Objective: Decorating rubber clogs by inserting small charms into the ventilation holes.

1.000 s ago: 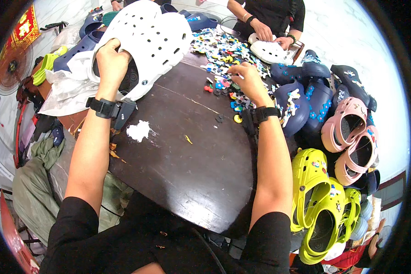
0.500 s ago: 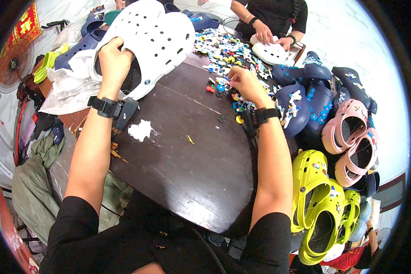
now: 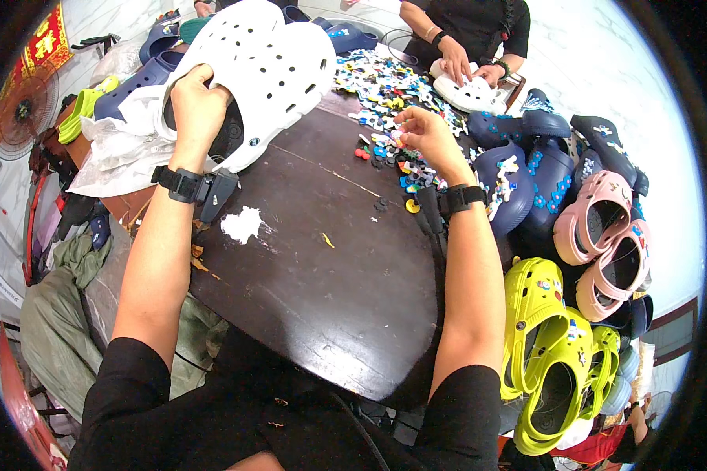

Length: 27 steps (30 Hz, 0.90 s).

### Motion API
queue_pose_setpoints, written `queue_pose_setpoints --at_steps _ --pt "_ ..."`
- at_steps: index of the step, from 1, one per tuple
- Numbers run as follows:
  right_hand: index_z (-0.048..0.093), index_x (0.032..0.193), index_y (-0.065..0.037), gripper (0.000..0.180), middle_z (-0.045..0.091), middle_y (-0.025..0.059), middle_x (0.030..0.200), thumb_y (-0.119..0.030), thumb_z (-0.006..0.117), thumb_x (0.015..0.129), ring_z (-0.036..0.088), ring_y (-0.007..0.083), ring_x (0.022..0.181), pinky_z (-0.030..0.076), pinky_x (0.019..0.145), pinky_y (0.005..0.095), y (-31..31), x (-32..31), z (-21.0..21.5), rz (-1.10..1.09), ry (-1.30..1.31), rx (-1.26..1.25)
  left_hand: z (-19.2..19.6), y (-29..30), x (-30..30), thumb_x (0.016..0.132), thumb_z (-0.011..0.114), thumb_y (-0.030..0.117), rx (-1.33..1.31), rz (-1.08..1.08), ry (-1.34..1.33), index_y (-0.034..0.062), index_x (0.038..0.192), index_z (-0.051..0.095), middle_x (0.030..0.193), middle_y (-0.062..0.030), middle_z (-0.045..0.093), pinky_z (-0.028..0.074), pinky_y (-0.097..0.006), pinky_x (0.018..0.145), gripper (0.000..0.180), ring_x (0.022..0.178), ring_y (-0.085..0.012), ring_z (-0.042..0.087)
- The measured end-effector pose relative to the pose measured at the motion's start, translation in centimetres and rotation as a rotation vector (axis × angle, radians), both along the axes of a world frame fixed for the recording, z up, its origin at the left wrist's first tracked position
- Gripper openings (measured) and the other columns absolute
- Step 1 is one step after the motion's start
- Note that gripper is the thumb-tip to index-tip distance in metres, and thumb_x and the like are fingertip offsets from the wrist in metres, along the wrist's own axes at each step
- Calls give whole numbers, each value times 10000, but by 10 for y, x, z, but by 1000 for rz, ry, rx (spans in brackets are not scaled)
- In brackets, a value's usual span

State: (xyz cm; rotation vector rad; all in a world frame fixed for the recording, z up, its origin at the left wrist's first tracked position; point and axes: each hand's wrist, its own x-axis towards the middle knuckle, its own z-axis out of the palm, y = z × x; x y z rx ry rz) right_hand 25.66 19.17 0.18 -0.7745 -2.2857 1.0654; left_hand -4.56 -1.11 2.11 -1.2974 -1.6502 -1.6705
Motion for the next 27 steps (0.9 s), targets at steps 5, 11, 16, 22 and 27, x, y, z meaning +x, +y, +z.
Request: queue_pose_setpoints --at_steps 5,11,16,22,27 --pt "597 1077 1 282 607 17 920 86 604 808 618 103 830 500 747 239 2 2 -1 27 38 -65 0 1 1 667 613 -11 29 -3 9 -60 698 522 729 -228 585 460 -377 634 108 649 -385 576" --pt "609 1033 -5 290 592 11 877 106 608 765 613 108 829 496 751 248 5 3 -2 33 44 -96 1 0 2 664 612 -13 18 3 17 -60 703 518 732 -228 583 460 -370 640 111 648 -384 573" --pt "605 1037 -4 290 603 24 887 106 601 769 615 112 828 504 750 255 5 4 -5 89 1 -50 0 -1 -1 685 607 9 -74 50 10 -42 813 627 761 -185 644 466 -326 655 139 637 -241 592" --pt "603 1065 -1 316 623 29 899 102 622 767 623 116 835 511 768 253 4 3 -4 111 6 -102 1 -1 3 662 614 -21 14 -10 8 -60 707 513 738 -223 584 461 -367 649 117 663 -384 577" --pt "615 1077 -2 342 636 30 918 110 641 755 624 112 849 518 784 255 6 4 -6 128 5 -126 0 -1 1 673 611 -7 -16 26 22 -53 755 572 753 -207 619 467 -346 659 101 665 -309 597"
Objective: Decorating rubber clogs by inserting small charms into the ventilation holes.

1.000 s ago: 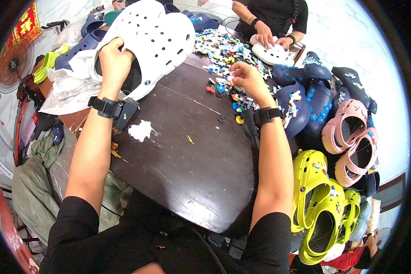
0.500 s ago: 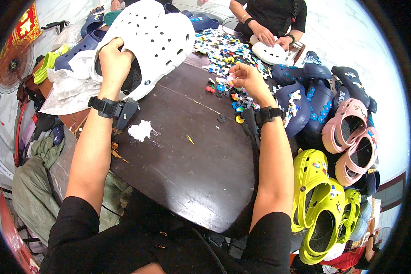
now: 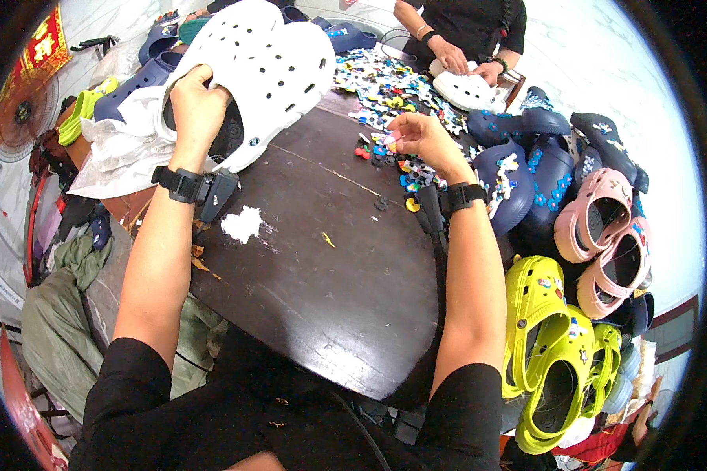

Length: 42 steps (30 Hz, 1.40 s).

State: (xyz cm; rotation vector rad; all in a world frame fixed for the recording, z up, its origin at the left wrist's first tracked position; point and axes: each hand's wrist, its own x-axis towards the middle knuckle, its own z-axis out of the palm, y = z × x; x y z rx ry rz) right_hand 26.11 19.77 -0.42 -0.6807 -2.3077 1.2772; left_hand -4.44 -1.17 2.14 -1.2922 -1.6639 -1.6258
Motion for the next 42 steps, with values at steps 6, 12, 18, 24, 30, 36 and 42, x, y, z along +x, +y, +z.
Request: queue_pose_setpoints --at_steps 6,12,18,24,30,36,42 --pt "619 1077 -6 335 639 28 906 98 659 760 622 111 843 517 773 250 -7 -2 3 -8 -52 13 -1 1 -1 668 615 -8 -2 9 5 -54 745 569 747 -208 618 467 -350 653 101 660 -309 596" --pt "614 1075 -14 336 651 27 902 110 655 764 622 106 838 510 752 246 -5 0 2 27 -66 -33 2 0 4 658 619 -18 12 -16 -21 -61 692 516 746 -229 592 467 -378 655 116 681 -395 590" --pt "608 1085 -20 356 652 25 892 118 652 759 629 109 827 503 744 243 -9 -2 3 25 -79 -16 0 0 0 659 619 -16 11 -16 -14 -60 703 530 749 -225 599 468 -378 660 109 687 -394 591" --pt "594 1131 -12 409 691 77 894 101 661 744 647 131 820 499 714 248 -21 -3 12 114 -82 -94 -1 0 -1 659 625 -11 32 -31 1 -60 708 537 758 -226 603 470 -379 662 113 692 -393 594" --pt "581 1205 -41 500 710 106 909 76 682 729 656 119 798 508 717 234 -37 -5 22 270 -156 -179 2 1 3 657 635 -4 -15 -2 -19 -61 704 534 760 -233 600 469 -384 661 125 698 -399 594" --pt "600 1192 -54 452 703 89 884 51 664 758 649 116 791 511 731 239 -36 -9 18 314 -219 -140 0 -1 -1 655 639 0 -6 7 -5 -64 695 522 755 -245 591 465 -396 660 139 698 -406 589" --pt "633 1094 -1 262 697 79 931 -30 664 835 629 107 808 463 666 244 -2 7 15 -210 286 13 0 3 -1 662 636 6 11 0 10 -63 693 525 756 -245 594 467 -399 664 134 702 -414 588"
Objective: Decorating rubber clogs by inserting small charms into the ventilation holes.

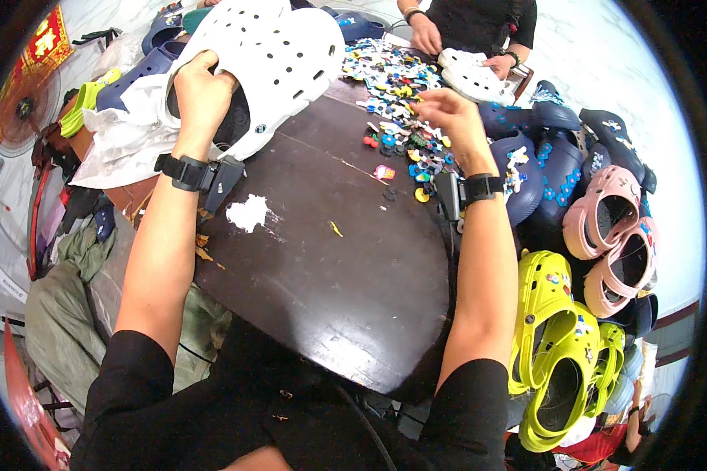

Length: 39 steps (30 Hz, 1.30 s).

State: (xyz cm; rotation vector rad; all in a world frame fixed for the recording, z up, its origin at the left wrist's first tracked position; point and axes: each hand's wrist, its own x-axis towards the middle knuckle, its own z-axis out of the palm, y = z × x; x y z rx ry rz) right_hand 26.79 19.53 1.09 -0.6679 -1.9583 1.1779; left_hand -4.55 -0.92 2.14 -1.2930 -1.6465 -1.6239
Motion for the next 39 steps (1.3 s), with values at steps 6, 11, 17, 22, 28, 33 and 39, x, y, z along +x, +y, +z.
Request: queue_pose_setpoints --at_steps 6,11,17,22,28,33,39 --pt "657 1013 -13 165 686 40 878 -32 649 849 579 73 722 420 621 202 28 23 -18 -347 -65 77 1 -2 4 669 639 10 -8 -11 -17 -60 706 545 766 -240 605 474 -393 667 123 701 -411 596" --pt "583 1274 -97 440 679 49 1041 -33 614 840 564 145 1024 451 849 299 22 13 -30 -62 -358 510 0 -1 2 669 644 13 -7 -16 -32 -56 720 565 767 -235 613 480 -384 673 117 707 -404 606" --pt "568 1302 -102 459 683 69 956 -17 594 852 605 125 936 451 828 262 12 9 -16 109 -347 123 0 -2 2 662 644 15 -26 17 -28 -54 718 566 766 -234 613 480 -387 677 118 716 -406 604" --pt "573 1261 -32 442 689 122 1023 47 550 827 631 158 957 482 833 282 25 15 -23 -138 -277 224 0 0 2 655 635 6 3 -3 -2 -60 706 549 757 -241 603 474 -389 668 120 716 -414 596" --pt "433 1418 -106 606 602 93 1282 50 551 844 538 221 1189 349 1054 333 22 5 -40 -48 -589 695 0 -1 2 654 632 -2 2 -10 0 -60 711 546 758 -243 600 474 -384 662 118 707 -413 595" --pt "494 1375 -105 606 666 82 1070 52 616 802 600 185 990 451 905 311 15 5 -30 -5 -577 536 1 -3 4 655 631 -3 -6 -9 -29 -61 707 542 757 -242 598 473 -384 660 118 698 -407 597" --pt "670 1114 -48 402 589 15 786 35 671 720 537 104 730 446 674 253 22 13 -30 -176 -573 436 0 0 1 657 625 -2 -15 -2 -31 -60 701 535 756 -239 598 475 -383 667 116 702 -404 600"
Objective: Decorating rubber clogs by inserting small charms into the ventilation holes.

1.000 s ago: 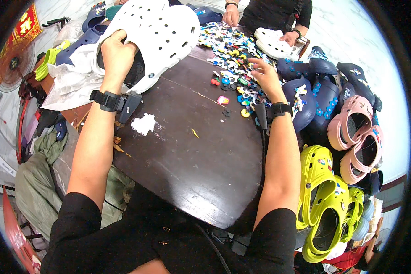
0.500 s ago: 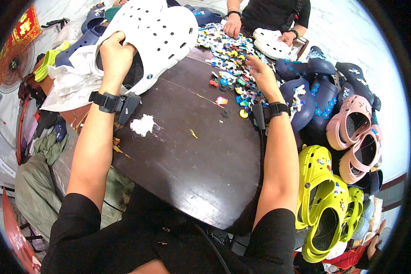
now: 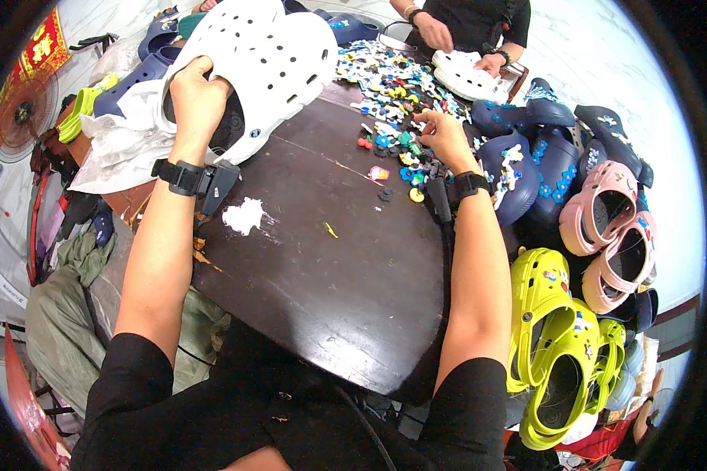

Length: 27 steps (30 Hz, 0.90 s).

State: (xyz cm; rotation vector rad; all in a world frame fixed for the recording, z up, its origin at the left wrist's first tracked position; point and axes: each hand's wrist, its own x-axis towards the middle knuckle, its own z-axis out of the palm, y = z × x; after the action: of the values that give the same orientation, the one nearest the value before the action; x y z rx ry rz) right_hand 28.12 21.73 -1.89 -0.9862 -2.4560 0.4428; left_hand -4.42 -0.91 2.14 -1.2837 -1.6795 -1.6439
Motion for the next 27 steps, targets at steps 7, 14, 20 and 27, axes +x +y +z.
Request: queue_pose_setpoints --at_steps 7,14,20,27 --pt "683 1072 -54 327 593 21 783 -15 679 748 533 116 745 450 697 268 1 1 -5 15 -116 -30 -1 1 -1 659 621 -2 17 -9 23 -61 706 537 760 -242 600 476 -386 674 113 714 -412 599" --pt "603 815 -26 135 612 40 752 -22 715 741 578 130 733 463 662 279 -1 1 -1 9 -31 57 0 0 0 660 631 2 11 -9 10 -62 713 545 781 -246 611 477 -391 684 120 733 -417 605" --pt "591 872 3 129 613 27 689 40 680 787 541 81 556 426 526 230 9 4 -4 30 304 -241 1 -1 1 654 634 2 -2 6 30 -62 713 547 760 -240 603 475 -392 675 122 708 -411 600" --pt "645 1012 46 179 637 40 768 24 650 835 569 92 621 462 580 231 11 4 -6 -18 371 -404 1 -2 2 661 635 8 3 6 32 -59 714 556 760 -235 605 478 -385 663 117 697 -401 603"
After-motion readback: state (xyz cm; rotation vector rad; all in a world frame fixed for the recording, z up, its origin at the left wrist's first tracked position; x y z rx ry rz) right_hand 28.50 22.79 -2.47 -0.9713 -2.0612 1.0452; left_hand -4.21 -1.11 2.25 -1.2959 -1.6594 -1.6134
